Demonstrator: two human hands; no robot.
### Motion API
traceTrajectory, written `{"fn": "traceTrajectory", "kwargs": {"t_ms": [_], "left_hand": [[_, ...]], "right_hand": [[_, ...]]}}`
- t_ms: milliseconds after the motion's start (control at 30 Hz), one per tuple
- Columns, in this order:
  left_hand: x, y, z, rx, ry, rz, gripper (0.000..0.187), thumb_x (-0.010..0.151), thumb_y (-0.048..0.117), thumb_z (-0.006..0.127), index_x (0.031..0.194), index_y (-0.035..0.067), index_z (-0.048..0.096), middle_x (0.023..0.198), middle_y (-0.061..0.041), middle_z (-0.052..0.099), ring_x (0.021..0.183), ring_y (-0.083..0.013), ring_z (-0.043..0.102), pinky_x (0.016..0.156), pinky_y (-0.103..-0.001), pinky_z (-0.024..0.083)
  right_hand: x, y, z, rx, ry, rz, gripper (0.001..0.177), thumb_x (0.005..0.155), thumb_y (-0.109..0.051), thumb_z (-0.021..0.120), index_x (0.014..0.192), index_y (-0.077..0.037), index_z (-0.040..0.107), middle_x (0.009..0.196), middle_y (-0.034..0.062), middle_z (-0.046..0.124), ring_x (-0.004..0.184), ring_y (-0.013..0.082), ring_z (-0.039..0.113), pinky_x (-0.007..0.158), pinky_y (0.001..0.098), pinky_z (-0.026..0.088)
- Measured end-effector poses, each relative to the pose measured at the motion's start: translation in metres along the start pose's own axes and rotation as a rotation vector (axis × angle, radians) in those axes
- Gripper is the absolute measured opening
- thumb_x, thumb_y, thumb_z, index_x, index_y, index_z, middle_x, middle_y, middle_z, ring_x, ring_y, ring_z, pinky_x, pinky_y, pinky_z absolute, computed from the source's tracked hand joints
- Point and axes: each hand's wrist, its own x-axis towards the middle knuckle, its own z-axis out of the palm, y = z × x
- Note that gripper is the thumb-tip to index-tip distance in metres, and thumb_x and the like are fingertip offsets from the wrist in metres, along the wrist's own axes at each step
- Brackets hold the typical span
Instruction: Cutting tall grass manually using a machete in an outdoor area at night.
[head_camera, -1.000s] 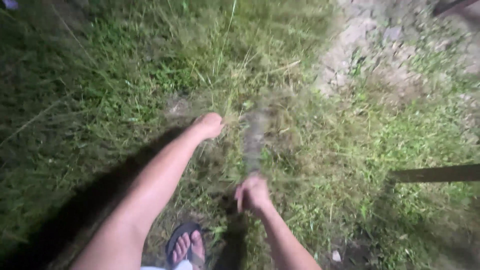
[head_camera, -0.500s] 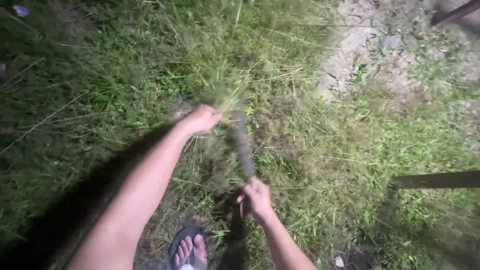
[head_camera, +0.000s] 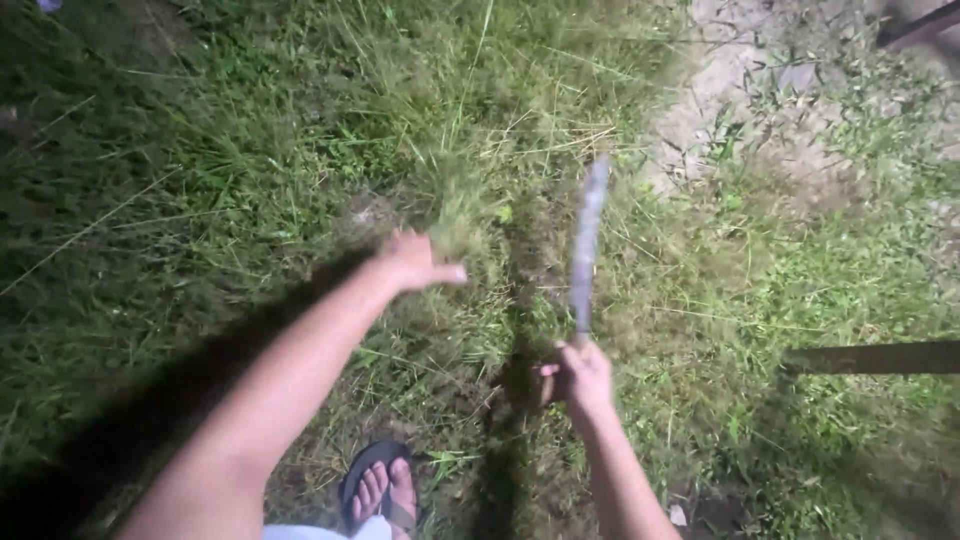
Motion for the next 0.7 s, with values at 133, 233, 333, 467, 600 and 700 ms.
{"fn": "traceTrajectory", "kwargs": {"t_ms": [133, 233, 333, 467, 600, 700], "left_hand": [[-0.022, 0.042, 0.036, 0.249, -0.247, 0.068, 0.125, 0.062, 0.097, 0.05, 0.137, -0.003, 0.052, 0.15, -0.023, 0.044, 0.14, -0.0391, 0.042, 0.112, -0.048, 0.041], [0.032, 0.043, 0.138, 0.446, -0.29, 0.118, 0.117, 0.064, 0.084, 0.062, 0.137, -0.006, 0.051, 0.145, -0.029, 0.046, 0.136, -0.042, 0.045, 0.106, -0.05, 0.044], [0.05, 0.042, 0.153, 0.544, -0.325, 0.139, 0.082, 0.079, 0.058, 0.067, 0.128, -0.007, 0.058, 0.127, -0.028, 0.053, 0.118, -0.0379, 0.051, 0.09, -0.046, 0.049], [0.03, 0.052, 0.098, 0.523, -0.488, 0.226, 0.037, 0.105, 0.02, 0.037, 0.113, -0.003, 0.065, 0.085, -0.006, 0.06, 0.065, -0.0081, 0.056, 0.052, -0.018, 0.05], [0.019, 0.055, 0.087, 0.352, -0.468, 0.111, 0.031, 0.106, 0.019, 0.041, 0.103, -0.001, 0.064, 0.075, 0.001, 0.047, 0.054, -0.0045, 0.039, 0.044, -0.016, 0.037], [0.006, 0.059, 0.072, 0.102, -0.469, 0.037, 0.035, 0.108, 0.021, 0.04, 0.113, -0.005, 0.063, 0.073, -0.001, 0.042, 0.051, -0.0046, 0.032, 0.043, -0.015, 0.032]], "right_hand": [[0.008, -0.014, -0.047, 0.0, 0.119, -0.014, 0.014, 0.09, -0.011, 0.072, 0.092, -0.009, 0.058, 0.065, 0.0144, 0.067, 0.059, 0.0265, 0.073, 0.052, 0.0398, 0.062], [0.006, -0.012, -0.063, -0.022, 0.148, -0.113, 0.014, 0.091, -0.01, 0.072, 0.088, -0.007, 0.059, 0.061, 0.0157, 0.063, 0.057, 0.0284, 0.072, 0.052, 0.0392, 0.061], [-0.001, 0.004, -0.063, 0.034, 0.158, -0.117, 0.017, 0.092, -0.013, 0.071, 0.085, -0.009, 0.055, 0.06, 0.015, 0.063, 0.055, 0.0263, 0.071, 0.049, 0.037, 0.059], [-0.048, -0.003, -0.019, -0.415, -0.127, 0.122, 0.038, 0.091, 0.014, 0.039, 0.058, 0.004, 0.056, 0.054, 0.0103, 0.062, 0.035, 0.0191, 0.051, 0.03, 0.0259, 0.041], [-0.043, 0.048, -0.036, -0.424, -0.431, 0.256, 0.015, 0.1, -0.001, 0.051, 0.087, -0.001, 0.059, 0.077, 0.0109, 0.07, 0.06, 0.0205, 0.068, 0.057, 0.0295, 0.063], [-0.031, 0.063, -0.042, -0.055, -0.246, 0.03, 0.026, 0.097, -0.004, 0.057, 0.071, -0.006, 0.056, 0.063, 0.0077, 0.067, 0.047, 0.0186, 0.06, 0.046, 0.0299, 0.056]]}}
